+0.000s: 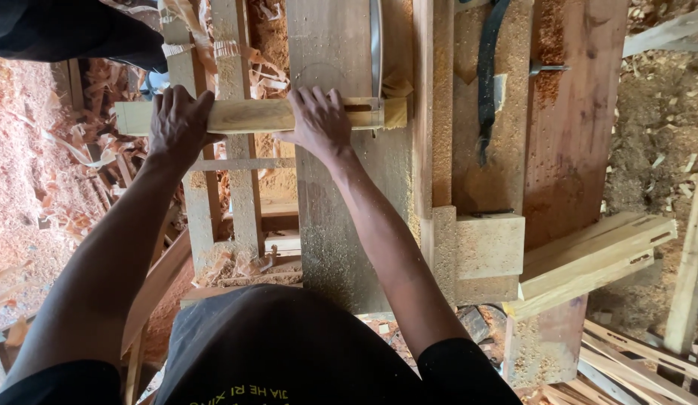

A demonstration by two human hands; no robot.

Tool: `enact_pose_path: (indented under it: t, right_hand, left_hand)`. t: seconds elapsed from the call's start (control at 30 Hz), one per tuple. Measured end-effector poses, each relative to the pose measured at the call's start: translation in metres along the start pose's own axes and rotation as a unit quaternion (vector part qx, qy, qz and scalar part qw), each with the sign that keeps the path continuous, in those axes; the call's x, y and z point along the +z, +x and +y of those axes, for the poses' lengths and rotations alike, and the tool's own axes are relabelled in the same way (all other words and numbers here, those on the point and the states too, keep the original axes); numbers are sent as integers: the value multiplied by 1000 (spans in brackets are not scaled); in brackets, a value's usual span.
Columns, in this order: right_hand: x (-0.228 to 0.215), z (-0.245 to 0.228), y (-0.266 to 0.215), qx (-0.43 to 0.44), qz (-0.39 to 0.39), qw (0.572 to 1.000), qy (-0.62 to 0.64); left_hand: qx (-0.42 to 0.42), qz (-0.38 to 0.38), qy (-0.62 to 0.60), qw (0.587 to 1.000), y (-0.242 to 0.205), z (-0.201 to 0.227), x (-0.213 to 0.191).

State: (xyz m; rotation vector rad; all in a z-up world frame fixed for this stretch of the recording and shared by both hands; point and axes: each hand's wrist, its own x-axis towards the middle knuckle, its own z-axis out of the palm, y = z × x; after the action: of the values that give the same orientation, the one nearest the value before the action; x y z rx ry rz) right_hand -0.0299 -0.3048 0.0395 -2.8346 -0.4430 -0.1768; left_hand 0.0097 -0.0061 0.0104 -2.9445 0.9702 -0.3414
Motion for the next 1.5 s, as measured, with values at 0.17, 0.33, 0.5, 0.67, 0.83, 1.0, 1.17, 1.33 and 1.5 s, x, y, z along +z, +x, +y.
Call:
enact_pose_path:
  t: [0.17,0.33,0.5,0.67,0.83,1.0,1.17,1.33,1.5]
  right_hand:
    - [-4,-1,4,1,-15,1000,3]
    - [-14,-2,6,1,-19,1000,5]
    - [-12,1,7,-8,-25,1000,4]
    - [-22,0,11,-6,-27,1000,5]
    - [-17,0,11,-8,-18,1000,-2]
    - [-10,5,15,-4,0,1000,6]
    - [1,8,15,1,7,1000,-3]
    - [-1,11,21,-1,-1,1000,-3]
    - [0,13,29,10,-32,999,13]
  left_hand:
    - [-8,-8,0,1000,3,0,-3]
    - [-9,-9,-10,1000,2,-5,12]
    - [-8,-4,4,1000,5,-2,5]
    - [-8,-4,12,1000,10,-2,3]
    - [-10,-8,7,1000,11,-3,6]
    - [-10,-4,-5,1000,14,-6,8]
    - [-11,-18,-5,1000,18,-8,4]
    - [-19,-21,-17,999,23,-9,3]
    - [-14,-14,-19,1000,30,-12,7]
